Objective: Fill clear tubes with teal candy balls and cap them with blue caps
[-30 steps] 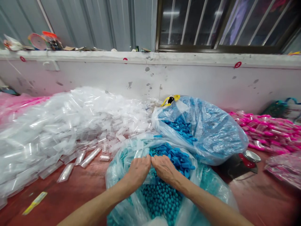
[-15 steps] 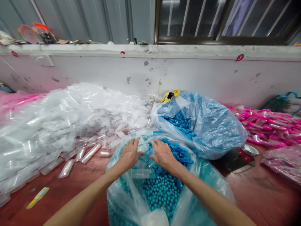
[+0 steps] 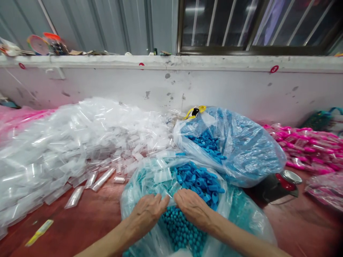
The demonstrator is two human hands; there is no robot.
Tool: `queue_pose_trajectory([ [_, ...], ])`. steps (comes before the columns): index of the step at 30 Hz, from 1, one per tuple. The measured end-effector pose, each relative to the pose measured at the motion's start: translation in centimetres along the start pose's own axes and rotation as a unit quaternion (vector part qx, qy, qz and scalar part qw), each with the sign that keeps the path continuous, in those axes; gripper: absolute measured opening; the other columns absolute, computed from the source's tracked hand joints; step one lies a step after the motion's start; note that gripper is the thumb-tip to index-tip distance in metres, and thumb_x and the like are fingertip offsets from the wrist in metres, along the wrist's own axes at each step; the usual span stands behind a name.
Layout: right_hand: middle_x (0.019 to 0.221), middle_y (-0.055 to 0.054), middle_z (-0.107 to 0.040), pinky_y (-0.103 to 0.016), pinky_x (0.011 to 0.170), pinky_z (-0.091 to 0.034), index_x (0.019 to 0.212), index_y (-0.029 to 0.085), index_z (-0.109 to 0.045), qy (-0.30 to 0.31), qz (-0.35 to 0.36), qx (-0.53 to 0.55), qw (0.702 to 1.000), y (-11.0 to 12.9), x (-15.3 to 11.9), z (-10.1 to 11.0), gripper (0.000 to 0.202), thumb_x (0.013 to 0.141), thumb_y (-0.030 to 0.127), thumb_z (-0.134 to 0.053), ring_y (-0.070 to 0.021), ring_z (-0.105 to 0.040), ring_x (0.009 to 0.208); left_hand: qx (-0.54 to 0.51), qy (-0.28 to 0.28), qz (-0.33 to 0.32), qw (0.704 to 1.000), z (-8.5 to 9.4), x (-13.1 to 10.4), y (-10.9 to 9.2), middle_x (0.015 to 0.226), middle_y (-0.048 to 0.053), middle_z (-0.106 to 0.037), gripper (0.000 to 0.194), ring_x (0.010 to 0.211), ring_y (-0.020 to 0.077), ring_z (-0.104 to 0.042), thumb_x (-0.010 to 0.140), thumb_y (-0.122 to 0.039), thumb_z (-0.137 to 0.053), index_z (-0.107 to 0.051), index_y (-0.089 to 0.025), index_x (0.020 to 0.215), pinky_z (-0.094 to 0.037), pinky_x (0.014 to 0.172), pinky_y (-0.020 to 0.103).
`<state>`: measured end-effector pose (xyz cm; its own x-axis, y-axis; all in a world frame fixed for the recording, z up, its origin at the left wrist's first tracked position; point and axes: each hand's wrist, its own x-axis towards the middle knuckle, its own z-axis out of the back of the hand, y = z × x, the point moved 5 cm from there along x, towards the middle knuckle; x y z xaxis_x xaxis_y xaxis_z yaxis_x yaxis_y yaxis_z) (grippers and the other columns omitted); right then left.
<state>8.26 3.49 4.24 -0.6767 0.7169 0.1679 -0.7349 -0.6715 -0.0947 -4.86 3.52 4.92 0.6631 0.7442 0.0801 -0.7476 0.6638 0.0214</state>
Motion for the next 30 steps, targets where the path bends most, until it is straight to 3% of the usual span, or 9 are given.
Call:
queue_pose_trajectory([
  [6,0.075,-0.002,-0.057,-0.026,0.053,-0.033,0.081,0.017,-0.051,0.006,-0.061,0.04,0.997,-3.4,1.7,0.8,0.007,0.085,0.018,-0.045,-0.0161,-0.053,0.065,-0.005,-0.049,0.098,0.994,0.8,0.0,3.6,0.09,0.005,-0.062,0.025,0.085,0.0207,-0.059,0.084,-0.029,-0.044,-0.052,-0.023,0.107,-0.045,0.071,0.031],
  [10,0.076,-0.005,-0.059,-0.026,0.055,-0.036,0.082,0.015,-0.053,-0.005,-0.053,0.028,0.998,-3.5,4.8,1.8,0.011,0.086,0.019,-0.044,-0.0173,-0.054,0.068,0.059,-0.122,0.084,0.987,2.1,3.2,2.9,0.124,0.013,-0.048,0.049,0.118,0.0311,-0.038,0.076,-0.029,-0.057,-0.04,-0.021,0.122,-0.032,0.092,0.047],
  [13,0.078,-0.006,-0.059,-0.026,0.055,-0.036,0.083,0.013,-0.053,-0.016,-0.026,0.037,0.999,-3.0,5.7,2.0,0.01,0.086,0.015,-0.043,-0.0168,-0.054,0.067,0.029,-0.065,0.058,0.996,2.3,5.1,2.2,0.099,0.008,-0.062,0.021,0.096,0.0243,-0.056,0.083,-0.027,-0.046,-0.052,-0.019,0.101,-0.039,0.083,0.039],
  [15,0.075,-0.004,-0.059,-0.026,0.053,-0.035,0.08,0.014,-0.053,-0.018,-0.009,0.045,0.999,-2.9,5.3,1.7,0.008,0.085,0.016,-0.046,-0.0161,-0.053,0.064,0.004,-0.021,0.049,0.999,2.3,5.1,2.2,0.083,0.004,-0.064,0.015,0.079,0.0209,-0.06,0.086,-0.027,-0.041,-0.053,-0.019,0.088,-0.042,0.072,0.032],
  [18,0.069,0.0,-0.058,-0.025,0.05,-0.032,0.076,0.016,-0.053,-0.007,0.002,0.045,0.999,-3.7,3.8,1.3,0.007,0.083,0.019,-0.051,-0.0145,-0.052,0.06,-0.018,0.026,0.064,0.997,2.0,3.4,3.4,0.079,0.004,-0.065,0.015,0.075,0.0213,-0.061,0.084,-0.029,-0.043,-0.054,-0.02,0.085,-0.041,0.065,0.029],
  [20,0.067,0.0,-0.058,-0.025,0.05,-0.032,0.075,0.017,-0.054,-0.005,-0.018,0.03,0.999,-4.8,3.1,1.3,0.007,0.082,0.018,-0.052,-0.0147,-0.051,0.058,-0.032,0.051,0.124,0.99,1.7,1.9,5.2,0.076,0.005,-0.065,0.017,0.074,0.0217,-0.061,0.084,-0.031,-0.043,-0.055,-0.019,0.086,-0.04,0.062,0.028],
  [24,0.083,-0.008,-0.06,-0.032,0.064,-0.036,0.085,0.015,-0.055,-0.038,-0.088,-0.008,0.995,-6.2,3.9,2.3,0.01,0.083,0.012,-0.046,-0.0222,-0.053,0.076,-0.042,0.011,0.208,0.977,1.8,0.7,7.4,0.09,0.007,-0.065,0.027,0.085,0.0213,-0.059,0.084,-0.028,-0.041,-0.05,-0.02,0.108,-0.04,0.069,0.029],
  [27,0.096,-0.012,-0.057,-0.037,0.073,-0.034,0.095,0.014,-0.054,-0.043,-0.101,-0.006,0.994,-5.1,6.5,2.0,0.019,0.083,0.009,-0.04,-0.0251,-0.049,0.089,-0.01,-0.03,0.217,0.976,1.9,2.0,6.7,0.097,0.007,-0.061,0.03,0.09,0.0211,-0.055,0.083,-0.025,-0.042,-0.049,-0.021,0.112,-0.038,0.076,0.031],
  [30,0.088,-0.011,-0.059,-0.037,0.073,-0.034,0.088,0.014,-0.056,-0.003,-0.071,0.022,0.997,-3.4,8.7,0.3,0.02,0.084,0.009,-0.037,-0.0244,-0.05,0.088,0.017,-0.031,0.21,0.977,1.2,3.6,5.6,0.094,0.007,-0.058,0.028,0.09,0.0225,-0.052,0.081,-0.023,-0.043,-0.052,-0.021,0.108,-0.037,0.078,0.034],
])
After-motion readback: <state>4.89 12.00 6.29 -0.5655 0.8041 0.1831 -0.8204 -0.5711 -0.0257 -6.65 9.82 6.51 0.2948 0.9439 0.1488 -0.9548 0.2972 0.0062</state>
